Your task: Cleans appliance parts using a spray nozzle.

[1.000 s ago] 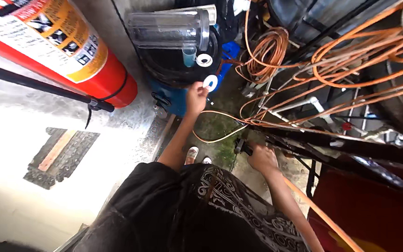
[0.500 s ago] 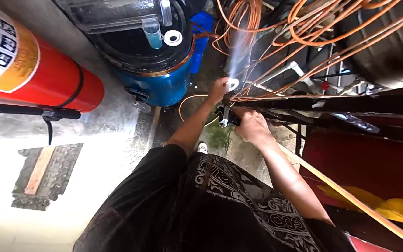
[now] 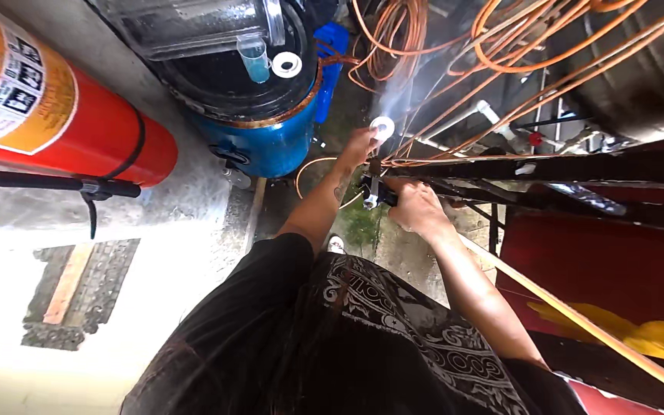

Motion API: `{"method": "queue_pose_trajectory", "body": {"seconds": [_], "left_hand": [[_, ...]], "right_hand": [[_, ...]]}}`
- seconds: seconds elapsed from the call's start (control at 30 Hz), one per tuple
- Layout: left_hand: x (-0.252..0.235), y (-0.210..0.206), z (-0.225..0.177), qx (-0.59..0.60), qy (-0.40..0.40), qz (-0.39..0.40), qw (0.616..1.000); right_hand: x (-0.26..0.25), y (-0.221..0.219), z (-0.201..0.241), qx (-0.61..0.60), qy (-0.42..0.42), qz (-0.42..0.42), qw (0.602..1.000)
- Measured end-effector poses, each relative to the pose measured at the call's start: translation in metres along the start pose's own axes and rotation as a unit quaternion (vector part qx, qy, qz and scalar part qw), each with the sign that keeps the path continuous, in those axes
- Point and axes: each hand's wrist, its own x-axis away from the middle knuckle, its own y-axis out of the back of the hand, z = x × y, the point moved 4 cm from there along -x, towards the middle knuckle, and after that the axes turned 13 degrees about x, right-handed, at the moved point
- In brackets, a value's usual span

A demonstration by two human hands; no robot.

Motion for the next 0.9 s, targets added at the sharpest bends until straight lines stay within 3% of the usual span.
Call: {"method": "queue_pose_trajectory", "body": {"seconds": [0.2, 0.4, 0.47, 0.53, 0.6, 0.63, 0.7, 0.8, 0.9], "left_hand": [[0.016, -0.006, 0.004, 0.166, 0.079, -0.029, 0.982], [0.017, -0.009, 0.011, 0.129, 0.075, -0.005, 0.989], [0.014, -0.006, 0.016, 0.079, 0.063, 0.041, 0.994], [0.014, -0.002, 0.017, -0.050, 0.054, 0.096, 0.993], [0.026, 0.002, 0.000, -0.199, 0.031, 0.100, 0.974], [0.032, 0.006, -0.015, -0.260, -0.020, 0.086, 0.962], [0.050, 0.021, -0.054, -0.349, -0.217, 0.038, 0.911], [0.085, 0.050, -0.098, -0.344, -0.519, -0.050, 0.781], [0.100, 0.068, -0.113, -0.302, -0.657, -0.028, 0.690]], "right_hand": [[-0.004, -0.001, -0.004, -0.004, -0.012, 0.018, 1.000], [-0.010, -0.006, -0.003, 0.018, -0.010, 0.047, 0.999], [-0.013, -0.009, -0.009, 0.013, -0.019, 0.048, 0.999], [-0.015, -0.010, -0.012, 0.013, -0.031, 0.059, 0.998], [-0.017, -0.013, -0.013, 0.027, -0.032, 0.081, 0.996], [-0.017, -0.014, -0.013, 0.040, -0.029, 0.092, 0.995], [-0.018, -0.018, -0.013, 0.050, -0.027, 0.103, 0.993], [-0.016, -0.030, -0.017, 0.063, -0.030, 0.119, 0.990], [-0.015, -0.043, -0.021, 0.061, -0.029, 0.134, 0.989]]}}
